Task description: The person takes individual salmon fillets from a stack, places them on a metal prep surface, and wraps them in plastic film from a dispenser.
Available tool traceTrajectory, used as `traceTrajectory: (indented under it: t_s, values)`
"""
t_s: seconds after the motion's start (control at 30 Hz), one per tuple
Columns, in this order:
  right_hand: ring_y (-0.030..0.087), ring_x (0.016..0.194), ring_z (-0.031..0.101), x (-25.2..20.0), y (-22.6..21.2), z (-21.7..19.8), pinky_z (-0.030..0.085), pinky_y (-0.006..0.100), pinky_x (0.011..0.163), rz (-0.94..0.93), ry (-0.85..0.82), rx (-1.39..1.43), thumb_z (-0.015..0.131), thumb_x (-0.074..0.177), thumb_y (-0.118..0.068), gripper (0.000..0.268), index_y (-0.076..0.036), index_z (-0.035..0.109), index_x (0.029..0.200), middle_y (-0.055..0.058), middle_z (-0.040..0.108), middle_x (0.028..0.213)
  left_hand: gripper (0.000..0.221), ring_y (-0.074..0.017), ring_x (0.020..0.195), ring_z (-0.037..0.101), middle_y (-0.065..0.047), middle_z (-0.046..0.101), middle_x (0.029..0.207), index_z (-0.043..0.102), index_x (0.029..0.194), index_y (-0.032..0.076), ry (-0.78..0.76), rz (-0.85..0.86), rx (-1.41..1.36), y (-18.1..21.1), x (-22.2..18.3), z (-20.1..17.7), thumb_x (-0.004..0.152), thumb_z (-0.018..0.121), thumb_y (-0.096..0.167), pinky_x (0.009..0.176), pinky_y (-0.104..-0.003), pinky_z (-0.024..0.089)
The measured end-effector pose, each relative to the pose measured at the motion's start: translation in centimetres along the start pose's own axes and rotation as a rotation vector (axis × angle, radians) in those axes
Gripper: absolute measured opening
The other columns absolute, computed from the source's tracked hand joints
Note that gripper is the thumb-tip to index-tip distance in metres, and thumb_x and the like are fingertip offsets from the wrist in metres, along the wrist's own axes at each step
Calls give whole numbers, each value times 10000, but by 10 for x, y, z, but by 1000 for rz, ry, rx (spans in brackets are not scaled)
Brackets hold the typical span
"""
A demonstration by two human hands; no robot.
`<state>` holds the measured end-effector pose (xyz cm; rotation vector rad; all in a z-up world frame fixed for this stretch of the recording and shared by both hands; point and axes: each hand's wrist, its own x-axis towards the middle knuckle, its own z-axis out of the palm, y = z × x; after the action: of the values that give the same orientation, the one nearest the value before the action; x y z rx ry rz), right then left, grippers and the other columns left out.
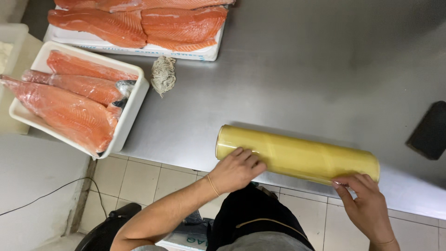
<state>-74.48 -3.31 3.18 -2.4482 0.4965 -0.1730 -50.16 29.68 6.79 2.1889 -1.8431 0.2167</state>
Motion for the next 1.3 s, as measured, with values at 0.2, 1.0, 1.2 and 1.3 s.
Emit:
traceTrajectory:
  t_s: [0.2, 1.0, 1.2, 1.3]
  values:
    - [166, 1149, 688, 6, 13, 0, 525, 322, 1025, 52, -45, -34, 721, 1060, -354, 202, -222, 865, 1108, -116, 833, 1089, 487, -245, 922, 554, -11, 606, 965, 735, 920, 192, 77, 2, 142, -54, 4, -1, 1063, 720, 658, 884, -417, 462]
    - [183, 859, 674, 76, -13, -67, 504, 329, 750, -253, 303, -7, 755, 1168, -231, 227, -37, 783, 1053, 81, 758, 1018, 481, -225, 525, 559, -9, 568, 670, 529, 781, 173, 207, 7, -23, -65, 42, -60, 1169, 699, 399, 491, -409, 470]
    - [134, 736, 677, -58, 30, 7, 553, 291, 689, -107, -284, 237, 744, 1030, -215, 126, -156, 782, 925, -20, 751, 826, 507, -226, 544, 683, 10, 649, 642, 668, 880, 165, -703, -139, -492, 15, -67, 24, 1263, 537, 471, 547, -398, 618]
    - [134, 789, 685, -90, 46, 31, 587, 284, 709, -117, -233, 131, 708, 1046, -249, 134, -167, 779, 967, -47, 748, 855, 542, -302, 465, 622, -25, 663, 637, 680, 827, 134, -434, -124, -329, 37, -97, 55, 1227, 576, 485, 453, -454, 488]
